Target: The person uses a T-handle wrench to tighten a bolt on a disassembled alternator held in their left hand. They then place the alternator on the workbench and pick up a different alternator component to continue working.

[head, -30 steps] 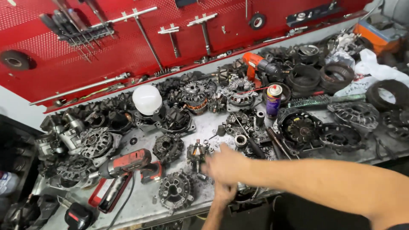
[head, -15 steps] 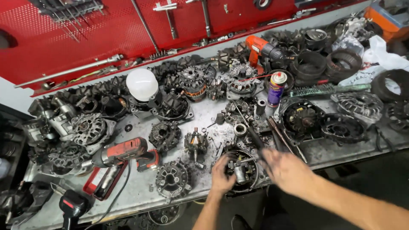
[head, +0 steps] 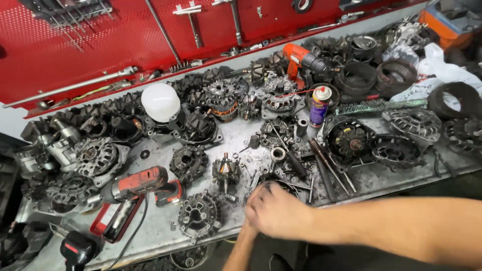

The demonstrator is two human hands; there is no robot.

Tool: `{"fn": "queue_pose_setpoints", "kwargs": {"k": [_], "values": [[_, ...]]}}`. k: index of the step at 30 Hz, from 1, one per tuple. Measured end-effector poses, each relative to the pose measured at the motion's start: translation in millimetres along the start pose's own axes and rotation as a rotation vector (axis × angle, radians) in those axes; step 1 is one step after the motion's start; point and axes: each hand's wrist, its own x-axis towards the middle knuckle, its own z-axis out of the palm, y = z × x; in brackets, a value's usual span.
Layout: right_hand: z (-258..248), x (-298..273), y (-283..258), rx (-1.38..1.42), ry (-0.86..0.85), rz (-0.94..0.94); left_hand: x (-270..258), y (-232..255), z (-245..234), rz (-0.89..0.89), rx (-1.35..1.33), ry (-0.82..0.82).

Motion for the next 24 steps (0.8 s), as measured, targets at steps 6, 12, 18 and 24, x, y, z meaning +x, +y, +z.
{"fn": "queue_pose_setpoints", "kwargs": {"k": [6, 12, 18, 24], "values": [[0.6, 33.5, 97.8, 0.039, -0.293, 0.453, -20.6, -1.5, 3.1, 0.161, 0.274, 0.154], [52.5, -76.1, 86.9, 0.356, -0.013, 0.672, 1.6, 64.7, -8.1, 0.164, 0.177, 0.071], [34.9, -111.7, -2.0, 0.374, 0.315, 0.644, 2.7, 59.9, -6.2, 0.127, 0.187, 0.045], [16.0, -93.0, -59.8, 0.256, 0.030, 0.615, -8.7, 23.7, -0.9, 0.099, 0.254, 0.069]]}}
